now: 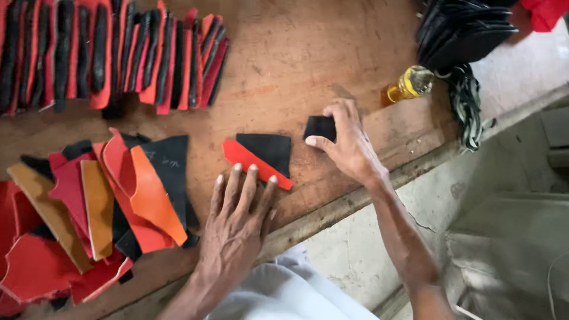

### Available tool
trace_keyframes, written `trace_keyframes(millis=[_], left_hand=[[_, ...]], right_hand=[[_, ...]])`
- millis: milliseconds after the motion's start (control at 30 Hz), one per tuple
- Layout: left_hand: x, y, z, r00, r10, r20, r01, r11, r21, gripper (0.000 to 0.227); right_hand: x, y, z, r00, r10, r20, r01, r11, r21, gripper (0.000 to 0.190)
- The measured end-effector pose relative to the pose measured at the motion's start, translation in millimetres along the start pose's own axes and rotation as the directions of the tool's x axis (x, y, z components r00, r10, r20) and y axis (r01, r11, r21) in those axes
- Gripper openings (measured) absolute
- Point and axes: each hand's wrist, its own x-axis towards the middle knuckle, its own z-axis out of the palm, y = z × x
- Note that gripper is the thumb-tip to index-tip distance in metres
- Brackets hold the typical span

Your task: The person repeatedly picks up red and black leather pieces, aligns them, and places them into a growing stack on the table. The person occasionally rubs the pieces together before stacking them.

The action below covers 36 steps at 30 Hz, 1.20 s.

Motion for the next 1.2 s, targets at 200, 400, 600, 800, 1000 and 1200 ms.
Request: trace_keyframes(millis=[200, 400, 600, 800, 1000, 1200], left_hand=[[5, -3, 2, 0.999, -0.014, -0.037, 0.014, 1.0, 0.004, 0.056], [7, -6, 2, 1.0, 0.0, -0.007, 0.0, 0.999, 0.044, 0.056], [5, -3, 3, 1.0, -0.006, 0.002, 0.006, 0.999, 0.049, 0.055], [4, -3, 2, 1.0, -0.012, 0.001, 0.012, 1.0, 0.002, 0.058], [8, -6, 3, 1.0, -0.017, 0.011, 0.017, 1.0, 0.024, 0.06], [6, -5, 1, 1.0, -0.021, 0.004, 0.021, 1.0, 0.023, 0.059]], right_hand=[[-12, -20, 18, 0.942, 0.214, 0.259, -0.293, 0.9, 0.323, 0.027], [-29, -46, 17, 0.971, -0.103, 0.215, 0.084, 0.992, 0.096, 0.026], [-14, -54, 21, 0.989, -0.12, 0.091, 0.1, 0.975, 0.201, 0.022], [-8, -53, 2, 0.945, 0.194, 0.263, -0.245, 0.953, 0.176, 0.026], [-6, -50, 8, 0.941, -0.327, 0.087, 0.305, 0.931, 0.2, 0.023], [-9, -48, 21, 0.971, -0.109, 0.215, 0.075, 0.984, 0.16, 0.028]])
